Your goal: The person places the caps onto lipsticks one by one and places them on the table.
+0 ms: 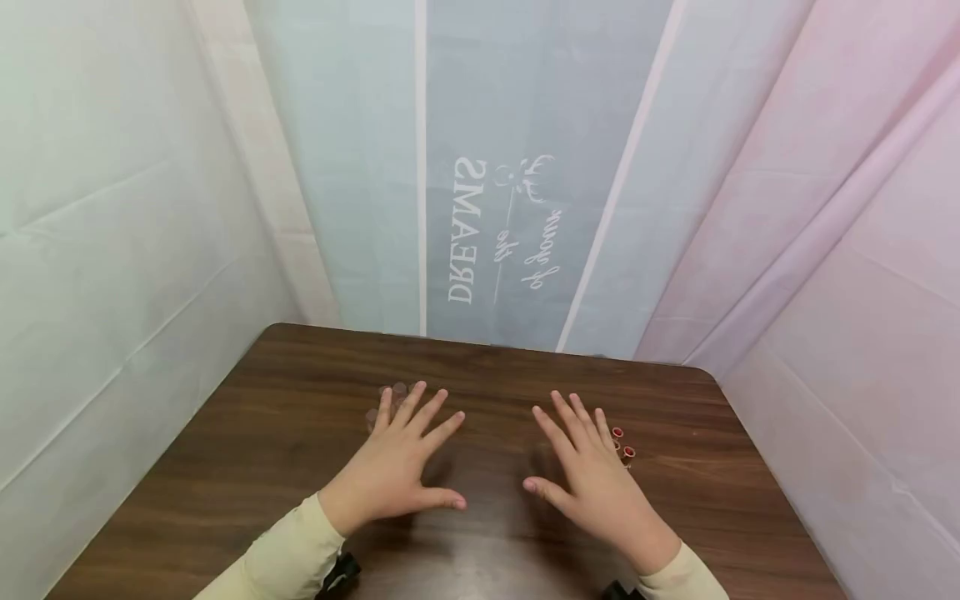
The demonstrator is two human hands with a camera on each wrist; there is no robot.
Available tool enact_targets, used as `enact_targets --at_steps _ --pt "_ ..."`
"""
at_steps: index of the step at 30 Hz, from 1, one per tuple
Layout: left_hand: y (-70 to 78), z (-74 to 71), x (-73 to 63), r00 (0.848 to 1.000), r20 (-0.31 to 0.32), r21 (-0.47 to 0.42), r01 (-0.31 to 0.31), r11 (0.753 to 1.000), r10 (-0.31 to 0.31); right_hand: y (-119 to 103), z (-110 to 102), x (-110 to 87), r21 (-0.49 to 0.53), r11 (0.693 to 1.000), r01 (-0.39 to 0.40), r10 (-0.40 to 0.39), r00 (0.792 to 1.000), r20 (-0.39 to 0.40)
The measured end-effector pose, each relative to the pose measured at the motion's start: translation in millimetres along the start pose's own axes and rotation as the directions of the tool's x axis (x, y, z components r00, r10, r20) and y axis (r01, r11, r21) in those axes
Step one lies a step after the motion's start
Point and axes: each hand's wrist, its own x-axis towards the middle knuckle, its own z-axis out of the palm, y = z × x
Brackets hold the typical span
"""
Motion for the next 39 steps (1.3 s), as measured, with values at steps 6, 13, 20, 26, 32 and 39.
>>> enact_targets --at_steps 6,13,20,26,32,39 --pt "-8.4 -9.4 -1.8 0.999 -0.02 -0.036 0.029 0.999 -0.03 5.9 -14.9 -2.1 0.045 0.997 -0.069 0.071 0.997 -0.038" --pt "-19.6 -24.3 -6.5 0.996 -0.061 -0.057 0.058 0.997 -0.061 17.4 -29.6 -9.9 0.095 0.989 -0.116 0.129 0.982 -0.136" --pt "-37.0 -28.3 -17.3 0.995 -0.049 -0.043 0.081 0.996 -0.083 29.6 -37.6 -26.6 0.154 0.967 -0.202 0.229 0.956 -0.184" --pt "-43.6 -21.9 -18.0 0.998 -0.022 -0.018 0.051 0.999 -0.051 40.5 -47.2 -43.6 0.175 0.938 -0.299 0.328 0.928 -0.175" --pt "-47.7 -10.1 -11.9 0.999 0.013 0.002 0.035 0.999 -0.035 56.1 -47.0 -60.8 0.185 0.875 -0.448 0.467 0.881 -0.075" --pt "-47.8 3.3 -10.4 0.999 0.027 0.034 0.026 0.999 -0.027 66.9 -37.4 -77.3 0.189 0.82 -0.54 0.54 0.84 0.057"
